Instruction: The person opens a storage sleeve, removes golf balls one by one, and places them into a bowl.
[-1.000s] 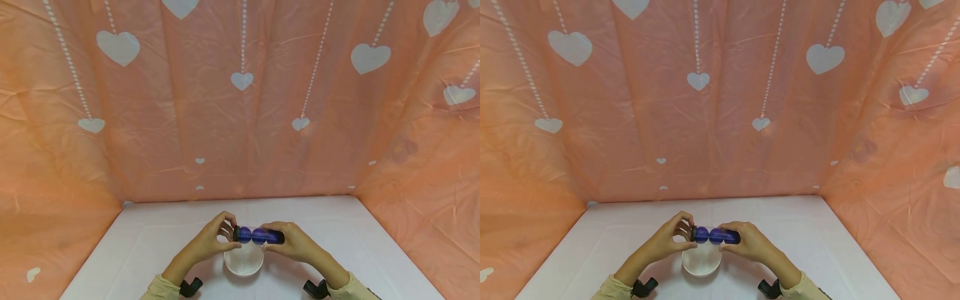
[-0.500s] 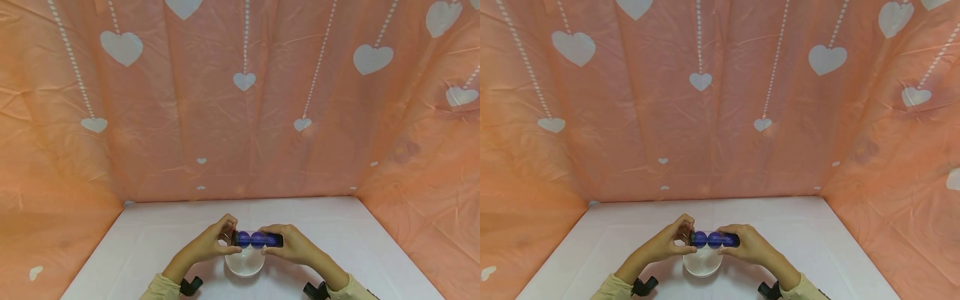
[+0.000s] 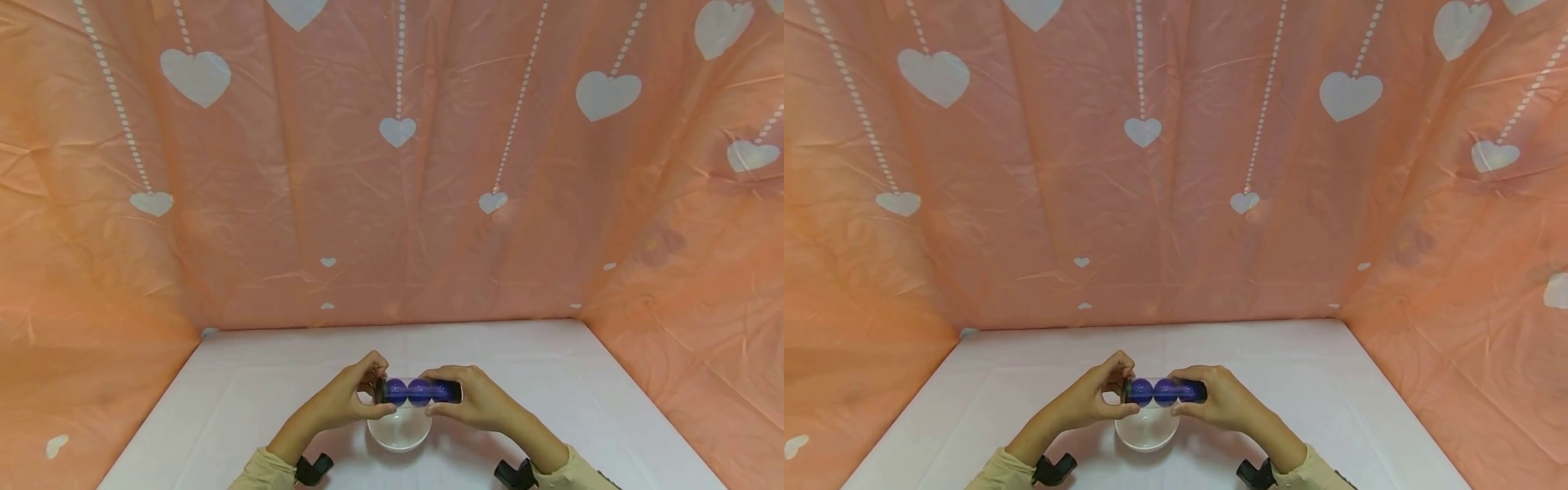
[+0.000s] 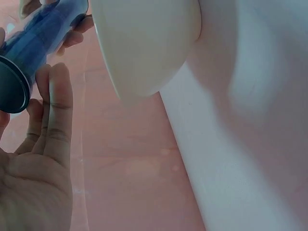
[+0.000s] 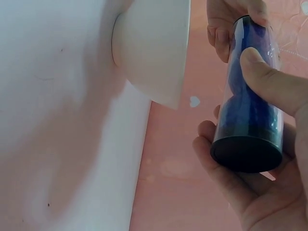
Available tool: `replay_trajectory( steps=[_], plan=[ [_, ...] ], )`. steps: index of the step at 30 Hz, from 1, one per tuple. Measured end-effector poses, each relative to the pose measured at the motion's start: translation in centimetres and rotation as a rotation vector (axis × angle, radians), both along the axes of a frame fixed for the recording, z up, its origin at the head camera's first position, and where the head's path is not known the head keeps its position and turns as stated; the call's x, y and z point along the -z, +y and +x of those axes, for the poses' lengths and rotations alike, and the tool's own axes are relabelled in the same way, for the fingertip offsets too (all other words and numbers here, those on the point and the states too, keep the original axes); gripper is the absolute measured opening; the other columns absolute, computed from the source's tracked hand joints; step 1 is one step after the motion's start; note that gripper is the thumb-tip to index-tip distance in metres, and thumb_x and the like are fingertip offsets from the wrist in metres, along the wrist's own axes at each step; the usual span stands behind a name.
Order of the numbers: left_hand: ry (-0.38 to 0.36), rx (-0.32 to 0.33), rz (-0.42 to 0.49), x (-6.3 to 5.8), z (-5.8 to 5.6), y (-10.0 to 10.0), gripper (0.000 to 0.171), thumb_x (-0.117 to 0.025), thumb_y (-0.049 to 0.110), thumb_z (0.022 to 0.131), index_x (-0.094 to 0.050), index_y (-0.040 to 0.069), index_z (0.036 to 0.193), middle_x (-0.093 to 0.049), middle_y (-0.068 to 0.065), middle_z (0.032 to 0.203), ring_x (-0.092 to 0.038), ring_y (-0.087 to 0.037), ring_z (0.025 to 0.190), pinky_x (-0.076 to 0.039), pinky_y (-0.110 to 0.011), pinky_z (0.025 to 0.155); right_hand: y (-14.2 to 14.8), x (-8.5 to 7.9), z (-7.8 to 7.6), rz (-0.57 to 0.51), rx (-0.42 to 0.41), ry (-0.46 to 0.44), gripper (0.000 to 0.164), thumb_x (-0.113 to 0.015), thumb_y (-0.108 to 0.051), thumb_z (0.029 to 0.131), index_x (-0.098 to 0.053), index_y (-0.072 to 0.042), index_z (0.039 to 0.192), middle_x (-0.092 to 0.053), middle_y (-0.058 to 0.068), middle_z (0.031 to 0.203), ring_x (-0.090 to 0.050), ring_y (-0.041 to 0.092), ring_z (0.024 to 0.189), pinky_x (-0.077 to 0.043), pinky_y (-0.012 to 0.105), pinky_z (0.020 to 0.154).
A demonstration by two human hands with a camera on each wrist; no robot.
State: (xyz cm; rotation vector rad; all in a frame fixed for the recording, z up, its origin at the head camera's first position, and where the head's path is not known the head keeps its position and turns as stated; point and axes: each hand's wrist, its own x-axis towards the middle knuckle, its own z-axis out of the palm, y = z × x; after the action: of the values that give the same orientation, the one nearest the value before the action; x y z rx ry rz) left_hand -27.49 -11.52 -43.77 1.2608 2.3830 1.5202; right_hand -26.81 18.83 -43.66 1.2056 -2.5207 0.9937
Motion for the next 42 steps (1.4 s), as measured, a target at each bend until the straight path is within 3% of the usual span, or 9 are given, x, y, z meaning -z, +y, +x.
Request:
replay_trajectory(
  steps=[6, 15, 22, 30, 42],
  plan=[
    [0.060, -0.104, 0.016, -0.2, -0.1, 0.0, 0.049, -0.089, 0.022, 0.091, -0.051, 0.014, 0.120, -0.062, -0.002, 0.107, -0.068, -0.010, 0.088, -0.063, -0.030, 0.079, 0.1, -0.1, 0.0, -0.007, 0.060, -0.022, 0.049, -0.087, -0.035, 0.092, -0.074, -0.010, 0.133, -0.078, 0.005, 0.122, -0.070, 0.008, 0.105, -0.062, 0.033, 0.091],
    [0.118, -0.156, -0.026, -0.9, 0.1, -0.4, 0.042, -0.084, 0.022, 0.096, -0.061, 0.016, 0.131, -0.072, -0.002, 0.119, -0.073, -0.016, 0.100, -0.064, -0.033, 0.089, 0.4, -0.1, -0.2, 0.003, 0.096, -0.068, 0.050, -0.086, -0.039, 0.093, -0.074, -0.010, 0.133, -0.077, 0.006, 0.124, -0.070, 0.009, 0.103, -0.061, 0.032, 0.089],
    [0.105, -0.138, 0.031, -1.0, 0.2, -0.5, 0.041, -0.087, 0.015, 0.093, -0.069, 0.006, 0.129, -0.074, -0.005, 0.118, -0.075, -0.019, 0.098, -0.065, -0.031, 0.088, 0.3, 0.0, -0.1, -0.015, 0.077, -0.098, 0.050, -0.086, -0.036, 0.094, -0.074, -0.008, 0.133, -0.077, 0.008, 0.125, -0.070, 0.008, 0.103, -0.061, 0.030, 0.089],
    [0.068, -0.113, 0.093, -0.9, 0.2, -0.7, 0.036, -0.090, 0.014, 0.089, -0.073, 0.010, 0.121, -0.075, -0.005, 0.112, -0.075, -0.016, 0.091, -0.065, -0.033, 0.084, 0.3, -0.1, -0.1, -0.014, 0.038, -0.086, 0.050, -0.086, -0.036, 0.093, -0.074, -0.010, 0.134, -0.078, 0.006, 0.125, -0.070, 0.008, 0.106, -0.061, 0.032, 0.093],
    [0.014, -0.106, 0.090, -0.8, 0.2, -0.9, 0.035, -0.090, 0.012, 0.088, -0.074, 0.012, 0.120, -0.075, -0.005, 0.110, -0.074, -0.017, 0.092, -0.065, -0.032, 0.086, 0.4, -0.3, 0.0, -0.001, 0.020, -0.115, 0.051, -0.086, -0.037, 0.094, -0.074, -0.010, 0.134, -0.078, 0.005, 0.124, -0.070, 0.007, 0.104, -0.061, 0.031, 0.093]
  ],
)
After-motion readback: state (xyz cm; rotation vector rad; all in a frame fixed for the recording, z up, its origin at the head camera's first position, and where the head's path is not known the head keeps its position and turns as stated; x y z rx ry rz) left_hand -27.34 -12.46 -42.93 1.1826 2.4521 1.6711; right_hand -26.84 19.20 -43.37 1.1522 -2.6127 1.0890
